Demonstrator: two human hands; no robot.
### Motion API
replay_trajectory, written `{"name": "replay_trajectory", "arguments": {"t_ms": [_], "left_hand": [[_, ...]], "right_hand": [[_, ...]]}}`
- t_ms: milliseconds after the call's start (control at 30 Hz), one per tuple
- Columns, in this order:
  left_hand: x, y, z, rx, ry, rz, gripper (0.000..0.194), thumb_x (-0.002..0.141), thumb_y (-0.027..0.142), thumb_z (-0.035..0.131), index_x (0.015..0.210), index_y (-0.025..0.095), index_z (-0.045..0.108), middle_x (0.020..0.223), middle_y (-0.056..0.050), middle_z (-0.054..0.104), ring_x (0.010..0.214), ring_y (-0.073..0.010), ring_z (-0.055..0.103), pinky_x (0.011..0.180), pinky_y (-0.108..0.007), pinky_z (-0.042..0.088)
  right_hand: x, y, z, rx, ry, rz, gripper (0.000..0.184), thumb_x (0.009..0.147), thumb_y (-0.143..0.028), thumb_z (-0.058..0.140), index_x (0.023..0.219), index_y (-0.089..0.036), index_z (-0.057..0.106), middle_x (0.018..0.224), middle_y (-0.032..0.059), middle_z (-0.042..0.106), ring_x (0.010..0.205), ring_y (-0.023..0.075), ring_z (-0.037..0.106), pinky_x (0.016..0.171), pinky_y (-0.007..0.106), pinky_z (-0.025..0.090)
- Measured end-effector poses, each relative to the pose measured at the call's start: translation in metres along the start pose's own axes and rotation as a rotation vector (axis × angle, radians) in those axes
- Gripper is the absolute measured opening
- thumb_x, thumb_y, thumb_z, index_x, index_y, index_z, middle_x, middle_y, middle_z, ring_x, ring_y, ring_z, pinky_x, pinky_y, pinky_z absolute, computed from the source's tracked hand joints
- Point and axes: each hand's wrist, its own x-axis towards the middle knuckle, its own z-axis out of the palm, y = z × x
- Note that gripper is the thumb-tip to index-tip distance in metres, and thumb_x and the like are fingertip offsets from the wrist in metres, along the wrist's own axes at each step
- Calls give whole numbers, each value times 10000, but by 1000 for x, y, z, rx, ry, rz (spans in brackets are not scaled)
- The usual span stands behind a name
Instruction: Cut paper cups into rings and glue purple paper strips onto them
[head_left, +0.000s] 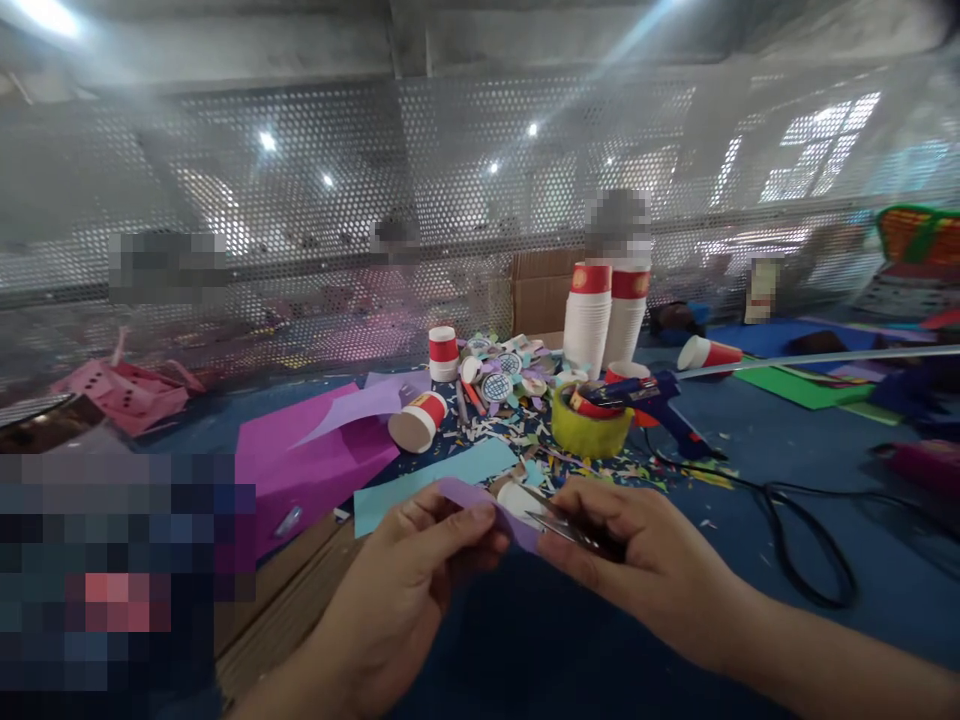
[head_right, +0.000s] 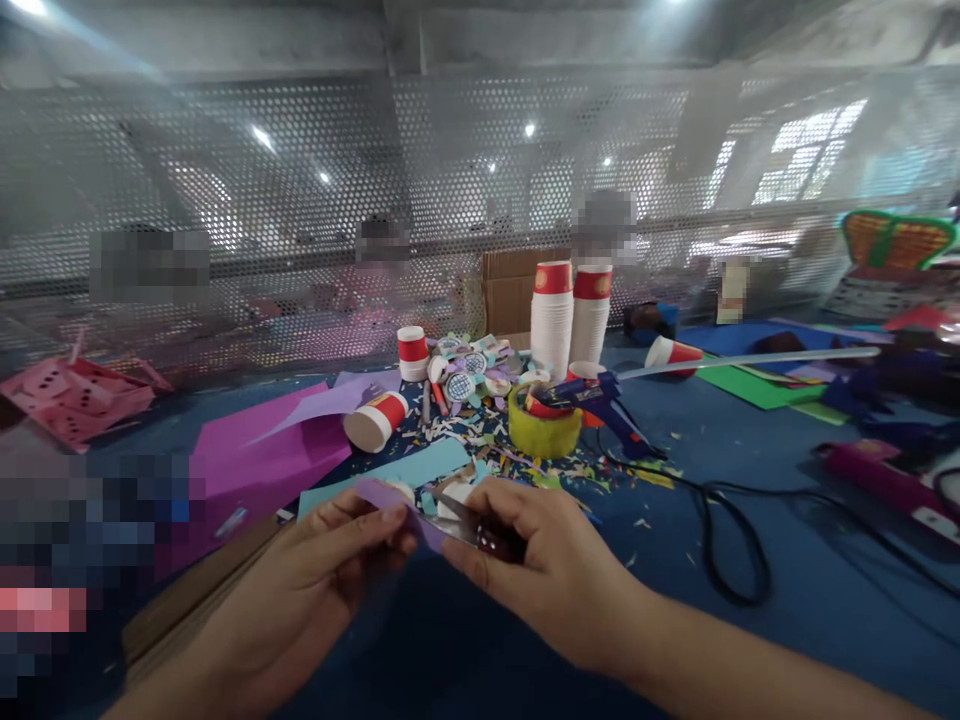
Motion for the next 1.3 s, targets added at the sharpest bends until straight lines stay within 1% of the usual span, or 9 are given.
{"name": "replay_trajectory", "arguments": {"t_ms": [100,167,300,467,733,900,1000,1167,1300], "left_hand": [[-1,-1,2,4,19,8,77,779,239,758,759,168,734,731,-4,680,727,-110,590,703,-196,471],[-2,-2,2,3,31,0,81,785,246,755,762,171,732,720,1,673,720,-105,579,700,-191,462],[-2,-3,0,-20,25,14,90,770,252,769,755,172,730,709,9,659,708,-101,563,700,-193,457],[-1,-5,1,-54,-16,45,80,761,243,775,749,179,729,729,12,660,733,-106,567,735,-204,457],[-4,-11,8,-37,-94,43,66,777,238,754,758,181,726,764,2,641,774,-129,552,753,-230,445],[-4,-13,11,-19,-78,73,50,781,223,748,767,183,722,791,-3,651,806,-137,552,793,-236,448],[-3,-13,11,-19,-67,58,50,795,234,738,781,191,717,796,1,645,804,-136,547,797,-240,448],[-3,-16,10,-25,-89,68,41,779,217,751,764,189,724,804,-3,657,836,-145,574,798,-234,462],[-3,-18,12,-51,-100,35,53,748,210,776,771,182,737,799,-16,679,803,-145,590,783,-237,473]], "right_hand": [[-1,3,-3,-9,-24,20,355,884,-522,574,749,-199,515,683,-37,442,612,117,398,546,241,307],[-2,4,-4,-5,-47,16,395,891,-565,541,750,-198,512,676,-40,417,601,115,379,532,245,286],[-2,3,-6,-10,-78,21,431,929,-586,456,755,-197,519,660,-39,406,581,114,365,516,252,267],[-1,0,-6,-31,-118,25,448,928,-602,437,753,-196,514,675,-27,436,607,122,385,538,258,283],[-3,0,-8,-40,-118,2,404,936,-558,454,784,-192,532,677,-26,449,611,120,387,539,249,301],[-6,-2,-9,-88,-116,-68,323,946,-477,488,812,-190,549,681,-30,485,592,106,403,530,242,307],[-7,-3,-10,-111,-104,-107,277,938,-440,519,819,-192,551,674,-38,486,578,98,406,522,237,305],[-6,-4,-9,-128,-99,-117,286,948,-436,502,804,-191,538,659,-42,477,561,92,396,510,237,298],[-8,-4,-9,-130,-85,-139,292,954,-427,499,778,-194,511,647,-49,456,557,89,385,507,235,295]]}}
